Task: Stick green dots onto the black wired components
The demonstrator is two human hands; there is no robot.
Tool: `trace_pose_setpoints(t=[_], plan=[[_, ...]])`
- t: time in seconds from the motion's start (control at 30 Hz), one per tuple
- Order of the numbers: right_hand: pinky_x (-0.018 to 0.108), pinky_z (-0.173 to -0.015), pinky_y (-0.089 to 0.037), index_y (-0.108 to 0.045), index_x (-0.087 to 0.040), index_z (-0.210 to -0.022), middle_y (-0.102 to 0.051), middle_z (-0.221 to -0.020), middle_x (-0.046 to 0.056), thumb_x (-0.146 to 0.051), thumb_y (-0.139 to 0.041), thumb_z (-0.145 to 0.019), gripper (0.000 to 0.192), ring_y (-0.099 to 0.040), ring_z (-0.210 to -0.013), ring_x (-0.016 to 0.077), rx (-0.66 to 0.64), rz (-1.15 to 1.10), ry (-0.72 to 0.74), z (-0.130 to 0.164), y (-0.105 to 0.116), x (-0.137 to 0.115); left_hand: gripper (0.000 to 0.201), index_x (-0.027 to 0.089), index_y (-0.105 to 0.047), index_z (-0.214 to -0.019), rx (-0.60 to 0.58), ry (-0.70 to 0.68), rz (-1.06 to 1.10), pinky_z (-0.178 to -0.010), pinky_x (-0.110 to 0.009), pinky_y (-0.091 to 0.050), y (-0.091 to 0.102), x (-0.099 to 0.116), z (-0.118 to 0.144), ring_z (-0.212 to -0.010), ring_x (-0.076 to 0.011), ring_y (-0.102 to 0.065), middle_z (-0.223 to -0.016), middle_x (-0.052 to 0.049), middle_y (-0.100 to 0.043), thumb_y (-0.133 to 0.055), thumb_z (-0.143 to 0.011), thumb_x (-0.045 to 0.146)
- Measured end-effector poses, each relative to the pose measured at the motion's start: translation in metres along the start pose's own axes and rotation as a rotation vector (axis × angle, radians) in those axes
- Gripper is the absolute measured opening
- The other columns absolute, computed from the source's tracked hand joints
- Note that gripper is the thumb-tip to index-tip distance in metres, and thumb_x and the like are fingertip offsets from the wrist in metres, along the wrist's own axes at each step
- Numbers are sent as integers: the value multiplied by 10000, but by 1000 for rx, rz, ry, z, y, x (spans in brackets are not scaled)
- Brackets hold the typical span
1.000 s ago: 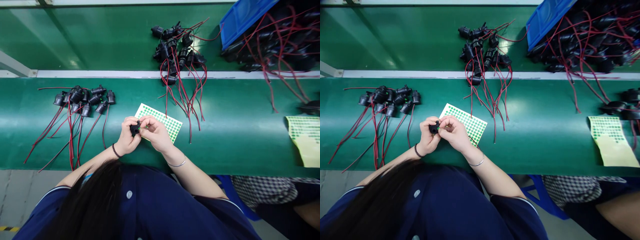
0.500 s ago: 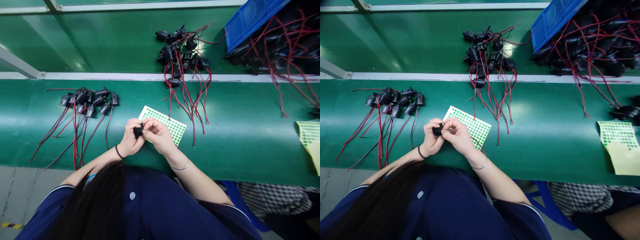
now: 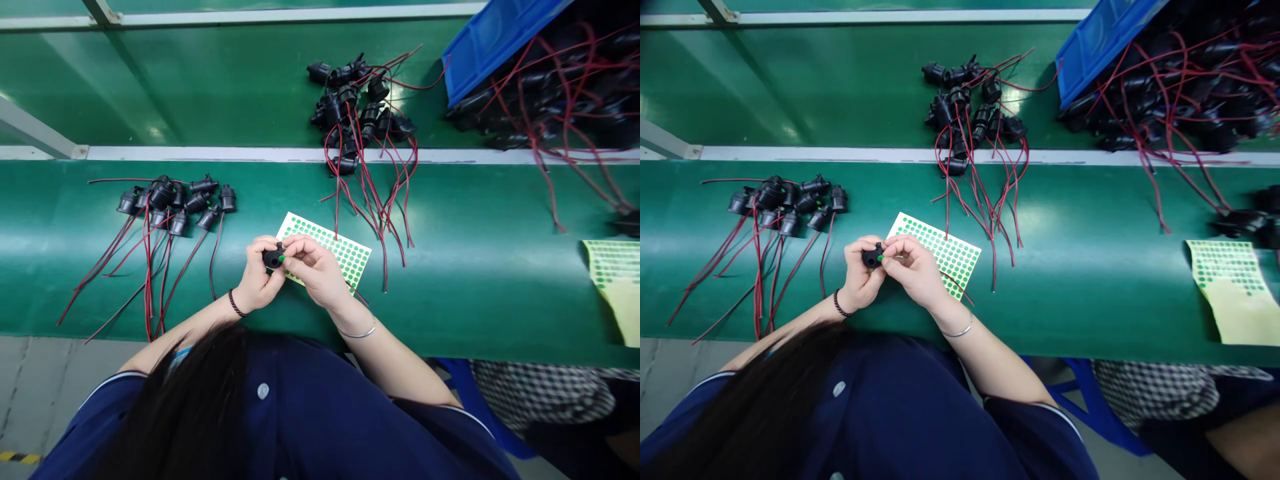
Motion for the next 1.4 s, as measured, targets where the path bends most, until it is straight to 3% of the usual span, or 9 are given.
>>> trace_pose_setpoints(t=[0.3, 0.63, 0.83, 0.97, 1.1, 1.27, 1.4], plan=[[359, -824, -530, -645, -218, -746, -590, -1012, 40, -236, -762, -714, 123, -613, -931, 178, 15, -5, 15, -1, -2, 1, 412, 253, -385, -1188, -12, -46, -74, -885, -429, -482, 1, -2, 2, -1018, -204, -531, -1068, -66, -502, -520, -828, 104], [370, -837, -551, -631, -224, -747, -595, -1022, 47, -327, -785, -736, 186, -615, -958, 190, 43, -11, 27, 0, -5, 6, 387, 262, -395, -1178, 4, -53, -98, -880, -440, -485, 1, -2, 2, -1009, -208, -529, -1061, -62, -507, -525, -844, 117], [375, -855, -565, -660, -232, -817, -587, -1075, 53, -418, -803, -737, 248, -626, -944, 179, -29, 11, 50, 0, -3, 6, 294, 267, -406, -1154, 39, 123, 120, -872, -382, -493, 0, -3, 3, -990, -179, -552, -1058, -46, -507, -541, -895, 230], [393, -873, -575, -677, -239, -860, -609, -1061, 61, -379, -749, -810, 166, -641, -973, 191, -34, 66, 115, 0, 0, 1, 308, 269, -423, -1135, 103, 243, 282, -910, -389, -478, 0, -9, 7, -1010, -189, -552, -1069, -44, -512, -573, -897, 393], [395, -838, -589, -691, -249, -890, -627, -1074, 70, -286, -706, -840, 64, -644, -998, 208, 5, 256, 230, 0, 8, -9, 331, 266, -425, -1116, 71, 295, 264, -890, -385, -483, -1, -12, 9, -982, -193, -559, -1080, -48, -498, -534, -904, 495], [448, -914, -547, -718, -275, -863, -706, -998, 49, -219, -699, -833, 67, -654, -987, 226, -16, 535, 390, -2, 12, -23, 340, 254, -452, -1110, 41, 341, 268, -867, -381, -480, -1, -9, 11, -971, -202, -553, -1057, -51, -516, -536, -897, 505], [455, -901, -545, -729, -294, -865, -731, -983, 30, -216, -691, -840, 91, -676, -933, 222, -67, 587, 405, -4, 12, -27, 333, 249, -467, -1109, 24, 378, 291, -860, -383, -482, -1, -9, 12, -961, -203, -553, -1076, -56, -524, -546, -892, 489]])
Point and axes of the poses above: each hand's wrist, its own z-axis away from the middle knuckle, its own y-axis out of the back of the hand, x = y × z, the point moved 1 cm from there along -z, towards the middle knuckle
